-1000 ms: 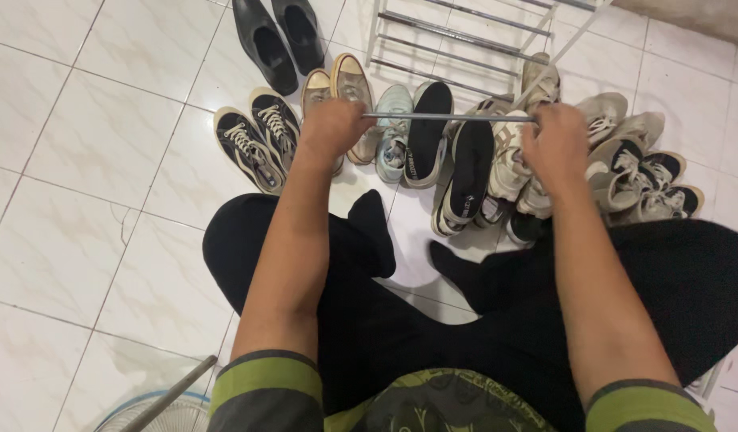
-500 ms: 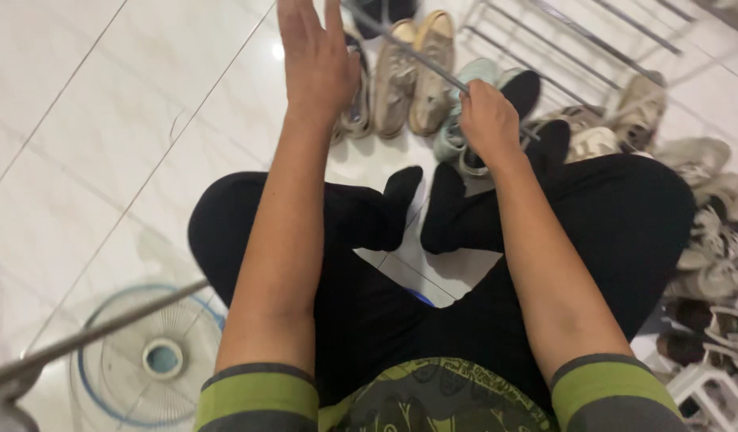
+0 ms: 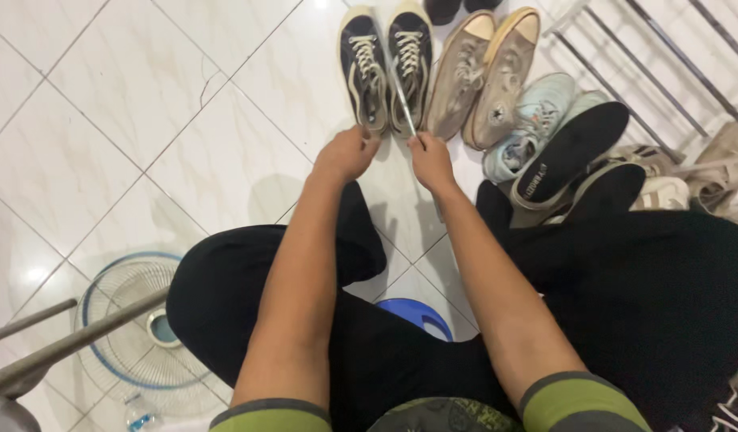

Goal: The person assembles a white metal shoe rack by inserting horizontal bars into the frame. They then remove several pairs of shoes from an existing rack and place them on the floor, and finally place some of the shoes onto the newly assembled rack.

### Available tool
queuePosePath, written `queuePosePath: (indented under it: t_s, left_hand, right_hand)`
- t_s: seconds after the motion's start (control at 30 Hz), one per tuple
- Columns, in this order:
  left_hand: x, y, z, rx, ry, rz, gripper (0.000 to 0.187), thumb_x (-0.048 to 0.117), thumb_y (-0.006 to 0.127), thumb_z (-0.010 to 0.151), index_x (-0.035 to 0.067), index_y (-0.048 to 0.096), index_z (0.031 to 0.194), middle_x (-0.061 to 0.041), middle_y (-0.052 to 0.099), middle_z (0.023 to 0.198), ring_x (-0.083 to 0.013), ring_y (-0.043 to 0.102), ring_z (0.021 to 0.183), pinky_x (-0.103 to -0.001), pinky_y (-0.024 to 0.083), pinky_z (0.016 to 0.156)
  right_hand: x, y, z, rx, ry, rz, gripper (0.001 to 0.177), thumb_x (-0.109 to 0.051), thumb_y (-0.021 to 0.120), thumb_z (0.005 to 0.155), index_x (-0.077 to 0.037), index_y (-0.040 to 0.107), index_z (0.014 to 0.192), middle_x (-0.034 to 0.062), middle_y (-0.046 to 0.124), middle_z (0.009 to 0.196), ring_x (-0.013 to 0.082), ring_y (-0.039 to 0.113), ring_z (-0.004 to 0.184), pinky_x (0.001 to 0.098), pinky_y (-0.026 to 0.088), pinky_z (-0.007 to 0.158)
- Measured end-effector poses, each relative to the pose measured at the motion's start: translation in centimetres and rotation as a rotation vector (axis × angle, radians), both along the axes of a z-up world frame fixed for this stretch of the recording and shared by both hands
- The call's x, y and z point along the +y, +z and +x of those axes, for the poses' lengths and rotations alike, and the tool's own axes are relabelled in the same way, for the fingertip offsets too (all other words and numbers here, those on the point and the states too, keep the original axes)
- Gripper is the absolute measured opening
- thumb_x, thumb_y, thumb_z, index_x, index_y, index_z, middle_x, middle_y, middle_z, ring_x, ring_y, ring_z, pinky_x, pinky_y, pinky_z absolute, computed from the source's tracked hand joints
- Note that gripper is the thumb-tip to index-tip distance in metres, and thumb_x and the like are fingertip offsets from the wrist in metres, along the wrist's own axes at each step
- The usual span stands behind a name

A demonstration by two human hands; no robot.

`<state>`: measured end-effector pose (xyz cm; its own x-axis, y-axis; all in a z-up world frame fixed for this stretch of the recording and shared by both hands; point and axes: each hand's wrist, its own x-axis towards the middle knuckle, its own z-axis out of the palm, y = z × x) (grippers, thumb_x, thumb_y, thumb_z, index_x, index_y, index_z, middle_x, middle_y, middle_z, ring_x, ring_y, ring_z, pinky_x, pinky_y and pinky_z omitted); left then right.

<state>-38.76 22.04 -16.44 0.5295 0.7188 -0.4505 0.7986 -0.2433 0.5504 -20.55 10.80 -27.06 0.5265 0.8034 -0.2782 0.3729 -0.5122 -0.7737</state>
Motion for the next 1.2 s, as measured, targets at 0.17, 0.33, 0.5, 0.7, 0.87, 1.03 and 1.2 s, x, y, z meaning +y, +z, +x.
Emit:
queuePosePath:
  t_s: [0.17, 0.33, 0.5, 0.7, 0.87, 1.03, 1.2]
  left_hand:
    - [0.0, -2.6, 0.9, 0.114, -0.147, 0.041, 0.042, 0.037, 0.063, 0.092, 0.008, 0.063, 0.123, -0.017, 0.068, 0.121, -0.0367, 0.065, 0.112, -0.050, 0.052, 0.093]
    - [-0.9, -3.8, 5.7, 0.118, -0.186, -0.037, 0.039, 0.037, 0.061, 0.095, 0.010, 0.065, 0.123, -0.016, 0.070, 0.123, -0.0352, 0.066, 0.115, -0.049, 0.052, 0.098]
    - [-2.5, -8.2, 8.7, 0.130, -0.161, -0.198, 0.040, 0.039, 0.059, 0.095, 0.010, 0.068, 0.120, -0.018, 0.070, 0.121, -0.0364, 0.066, 0.116, -0.048, 0.052, 0.099]
    - [-3.0, -14.2, 9.4, 0.113, -0.017, -0.246, 0.044, 0.035, 0.057, 0.094, 0.007, 0.064, 0.127, -0.022, 0.069, 0.123, -0.0386, 0.064, 0.117, -0.048, 0.050, 0.102]
    - [-3.5, -13.5, 10.9, 0.146, 0.008, -0.242, 0.042, 0.037, 0.054, 0.094, 0.010, 0.068, 0.122, -0.019, 0.070, 0.122, -0.0375, 0.066, 0.114, -0.048, 0.051, 0.098]
    - [-4.2, -13.3, 11.9, 0.284, -0.045, -0.227, 0.041, 0.040, 0.054, 0.095, 0.007, 0.068, 0.116, -0.019, 0.071, 0.119, -0.0374, 0.067, 0.111, -0.049, 0.053, 0.094]
    - [-3.9, -12.2, 13.1, 0.392, -0.166, -0.119, 0.034, 0.036, 0.060, 0.092, 0.010, 0.073, 0.110, -0.018, 0.073, 0.117, -0.0351, 0.070, 0.111, -0.047, 0.056, 0.094]
  right_hand:
    - [-1.3, -3.8, -0.3, -0.179, -0.157, 0.152, 0.032, -0.029, 0.063, 0.102, -0.002, 0.066, 0.119, 0.0202, 0.067, 0.099, 0.0353, 0.067, 0.089, 0.0447, 0.053, 0.080]
    - [-3.0, -1.7, 0.3, -0.045, -0.164, -0.121, 0.031, -0.033, 0.064, 0.099, -0.004, 0.065, 0.111, 0.0166, 0.070, 0.090, 0.0365, 0.069, 0.087, 0.0464, 0.052, 0.079]
    - [-2.5, -0.9, 0.1, -0.081, -0.052, -0.333, 0.031, -0.032, 0.064, 0.095, -0.009, 0.064, 0.115, 0.0175, 0.070, 0.095, 0.0409, 0.068, 0.094, 0.0521, 0.052, 0.078]
    - [-2.9, -4.1, -0.5, -0.179, 0.036, -0.357, 0.025, -0.025, 0.063, 0.094, -0.011, 0.063, 0.114, 0.0161, 0.070, 0.106, 0.0401, 0.068, 0.099, 0.0530, 0.053, 0.082]
    - [-2.8, -4.1, -0.4, -0.161, 0.060, -0.340, 0.025, -0.022, 0.062, 0.094, -0.013, 0.061, 0.117, 0.0152, 0.070, 0.110, 0.0414, 0.067, 0.099, 0.0544, 0.052, 0.082]
    - [-3.4, -3.0, 0.0, -0.169, 0.117, -0.365, 0.031, -0.018, 0.068, 0.085, -0.011, 0.060, 0.113, 0.0137, 0.070, 0.111, 0.0398, 0.068, 0.101, 0.0524, 0.053, 0.082]
    - [-4.3, -0.1, 0.6, -0.228, 0.032, -0.331, 0.031, -0.021, 0.068, 0.088, -0.010, 0.063, 0.116, 0.0144, 0.071, 0.110, 0.0375, 0.069, 0.100, 0.0497, 0.054, 0.084]
